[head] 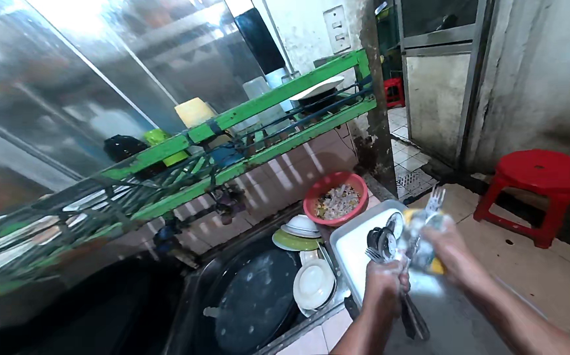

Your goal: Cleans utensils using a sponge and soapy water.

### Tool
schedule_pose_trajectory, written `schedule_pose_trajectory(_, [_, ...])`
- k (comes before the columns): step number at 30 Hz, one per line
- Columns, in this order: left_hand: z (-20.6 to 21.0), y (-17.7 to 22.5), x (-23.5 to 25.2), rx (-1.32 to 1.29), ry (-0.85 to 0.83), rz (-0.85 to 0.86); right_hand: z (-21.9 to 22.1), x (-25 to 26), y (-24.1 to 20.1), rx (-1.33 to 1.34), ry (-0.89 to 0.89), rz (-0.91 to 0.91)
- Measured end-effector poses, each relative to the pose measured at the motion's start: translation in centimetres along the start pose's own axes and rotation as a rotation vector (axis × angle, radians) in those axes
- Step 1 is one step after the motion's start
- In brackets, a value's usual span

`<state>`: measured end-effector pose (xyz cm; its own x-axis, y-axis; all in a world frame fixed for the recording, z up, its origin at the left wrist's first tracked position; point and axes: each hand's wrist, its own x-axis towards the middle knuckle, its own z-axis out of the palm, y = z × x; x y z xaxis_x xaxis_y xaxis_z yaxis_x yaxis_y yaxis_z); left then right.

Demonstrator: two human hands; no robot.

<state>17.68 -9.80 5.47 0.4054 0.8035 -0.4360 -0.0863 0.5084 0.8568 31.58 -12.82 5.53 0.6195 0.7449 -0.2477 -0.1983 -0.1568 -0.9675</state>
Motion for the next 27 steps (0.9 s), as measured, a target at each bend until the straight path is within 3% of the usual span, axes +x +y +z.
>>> schedule_pose_trajectory(2, [-0.2,0.5,0.4,0.027,0.035,0.006,1.1,-1.2,0.5,-0.039,-0.100,0.056])
schedule_pose_trajectory(5, [-1.8,0.6,0.9,-0.015,-0.012,0.089,-0.7,0.3,-0.2,-0.236,-0.133,0.038])
schedule_pose_trajectory(8, [-2.5,0.6,1.4,0.053,-0.066,0.161,-2.5,1.4,-1.4,-0.625,-0.459,0.172])
schedule_pose_trajectory(11, [-1.5,0.7,1.2,0.140,-0.087,0.109,-1.1,0.1,-0.4,-0.809,-0.767,0.143])
schedule_pose_trajectory(15, [-2.1,1.3,2.1,-0.133,-0.095,0.038,-1.4,-0.4,1.7,-0.936,-0.996,0.157])
schedule_pose_trajectory(18, [-2.8,2.1,2.7,-0.186,-0.072,0.011,-3.3,-0.8,-1.3,-0.948,-0.777,0.128])
schedule_pose_trajectory(22, [-1.8,2.1,1.3,0.138,-0.159,-0.141,-3.1,-0.8,-3.6,-0.264,-0.325,0.074])
schedule_pose_trajectory(25, [-0.6,1.6,0.9,0.149,-0.104,-0.129,-2.3,-0.1,-3.0,-0.211,-0.096,0.036])
schedule_pose_trajectory(27, [-0.5,1.5,1.3,0.176,-0.034,-0.077,-1.8,0.1,-1.1,-0.168,-0.039,-0.022])
